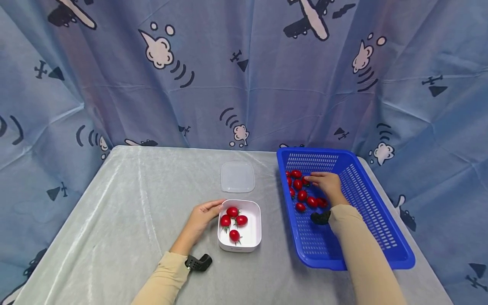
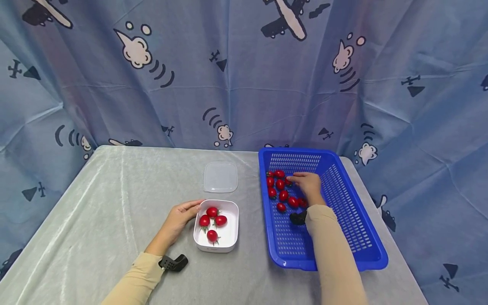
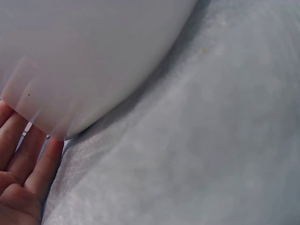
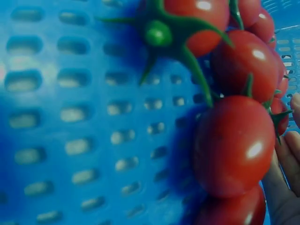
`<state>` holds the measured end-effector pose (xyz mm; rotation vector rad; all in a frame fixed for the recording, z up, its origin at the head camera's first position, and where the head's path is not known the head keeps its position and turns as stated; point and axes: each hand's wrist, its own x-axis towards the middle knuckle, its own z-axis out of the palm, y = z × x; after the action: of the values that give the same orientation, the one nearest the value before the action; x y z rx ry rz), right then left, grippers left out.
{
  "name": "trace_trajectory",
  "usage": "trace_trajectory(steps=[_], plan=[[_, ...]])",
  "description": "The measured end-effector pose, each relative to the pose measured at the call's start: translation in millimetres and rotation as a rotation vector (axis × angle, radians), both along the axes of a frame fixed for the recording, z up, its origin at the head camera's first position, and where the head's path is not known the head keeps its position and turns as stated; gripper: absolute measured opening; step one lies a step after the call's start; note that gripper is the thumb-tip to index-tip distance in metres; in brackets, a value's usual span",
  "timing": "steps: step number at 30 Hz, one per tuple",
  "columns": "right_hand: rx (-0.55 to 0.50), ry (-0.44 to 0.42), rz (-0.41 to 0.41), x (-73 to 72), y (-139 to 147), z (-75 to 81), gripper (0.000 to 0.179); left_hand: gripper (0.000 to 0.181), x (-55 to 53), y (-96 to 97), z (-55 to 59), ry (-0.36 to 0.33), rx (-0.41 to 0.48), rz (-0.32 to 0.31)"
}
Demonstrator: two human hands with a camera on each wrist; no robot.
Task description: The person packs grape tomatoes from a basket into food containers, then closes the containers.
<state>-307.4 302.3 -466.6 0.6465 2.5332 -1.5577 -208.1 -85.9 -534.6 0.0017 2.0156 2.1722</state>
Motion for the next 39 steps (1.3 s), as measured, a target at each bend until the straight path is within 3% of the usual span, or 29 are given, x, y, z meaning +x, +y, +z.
trace_trajectory(steps=[7,12,16,24,28,33,39], plan=[[0.072,0.013,0.021,-4.3,-1,-6.4,0.048,0.034,0.0,-1.5,0.8,0.012,0.002,-0.014],[0.099,0.022,0.046,-4.5,-1,-2.8,0.047,0.035,0.2,-1.6,1.7,0.019,0.011,-0.022],[0.071,0.059,0.037,-3.8,0,10.2,0.050,0.034,-0.1,-1.4,1.1,0.013,0.003,-0.017],[-0.138,0.179,0.010,0.2,-11,48.0,0.055,0.034,-1.2,-1.6,-1.9,0.012,-0.002,-0.014],[-0.192,0.211,0.032,8.2,-26,65.9,0.058,0.033,-0.7,-0.9,-1.7,0.015,-0.013,-0.006],[-0.168,0.245,0.106,21.4,-47,84.3,0.064,0.033,0.9,-0.5,1.2,0.026,-0.032,0.008],[-0.125,0.306,0.175,36.6,-67,95.1,0.058,0.033,1.0,0.1,1.8,0.027,-0.032,0.008]])
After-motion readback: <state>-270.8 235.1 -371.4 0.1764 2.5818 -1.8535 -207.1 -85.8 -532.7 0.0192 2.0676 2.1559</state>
